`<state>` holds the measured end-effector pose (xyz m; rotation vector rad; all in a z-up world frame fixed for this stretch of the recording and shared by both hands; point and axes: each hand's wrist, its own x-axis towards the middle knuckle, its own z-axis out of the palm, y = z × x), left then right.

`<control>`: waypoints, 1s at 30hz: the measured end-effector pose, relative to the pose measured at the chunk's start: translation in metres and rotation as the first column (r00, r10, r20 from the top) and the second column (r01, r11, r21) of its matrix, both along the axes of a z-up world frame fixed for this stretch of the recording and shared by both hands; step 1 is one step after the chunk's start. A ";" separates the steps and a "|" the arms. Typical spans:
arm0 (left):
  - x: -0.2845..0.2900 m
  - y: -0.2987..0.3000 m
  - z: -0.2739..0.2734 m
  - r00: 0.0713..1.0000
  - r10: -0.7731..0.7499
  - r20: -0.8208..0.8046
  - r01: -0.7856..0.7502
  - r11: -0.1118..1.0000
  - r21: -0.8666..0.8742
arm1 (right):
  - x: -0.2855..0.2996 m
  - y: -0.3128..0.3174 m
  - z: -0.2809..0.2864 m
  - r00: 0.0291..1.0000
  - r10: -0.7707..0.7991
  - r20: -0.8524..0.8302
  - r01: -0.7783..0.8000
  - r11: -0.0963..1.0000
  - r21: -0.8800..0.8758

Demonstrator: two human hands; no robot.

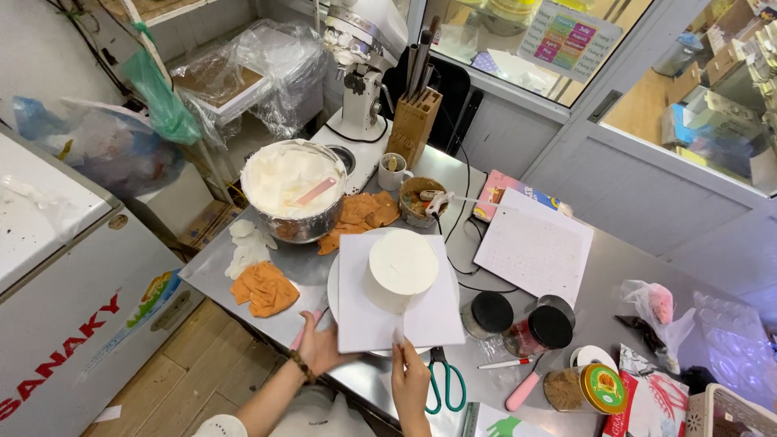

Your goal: The person frosts a round cake on a turntable, using a spatula to spread and smooth white cream over the top and sides. They rotate the cake board while smoothing, wipe the table with an orange cloth, then open a chest freezer and reach inside.

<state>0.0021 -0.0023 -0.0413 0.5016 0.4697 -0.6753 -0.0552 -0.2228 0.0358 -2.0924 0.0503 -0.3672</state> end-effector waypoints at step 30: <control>0.019 0.021 -0.001 0.993 0.093 0.076 -0.094 0.995 0.014 | 0.001 -0.009 -0.014 0.998 -0.021 -0.063 0.016 0.998 -0.065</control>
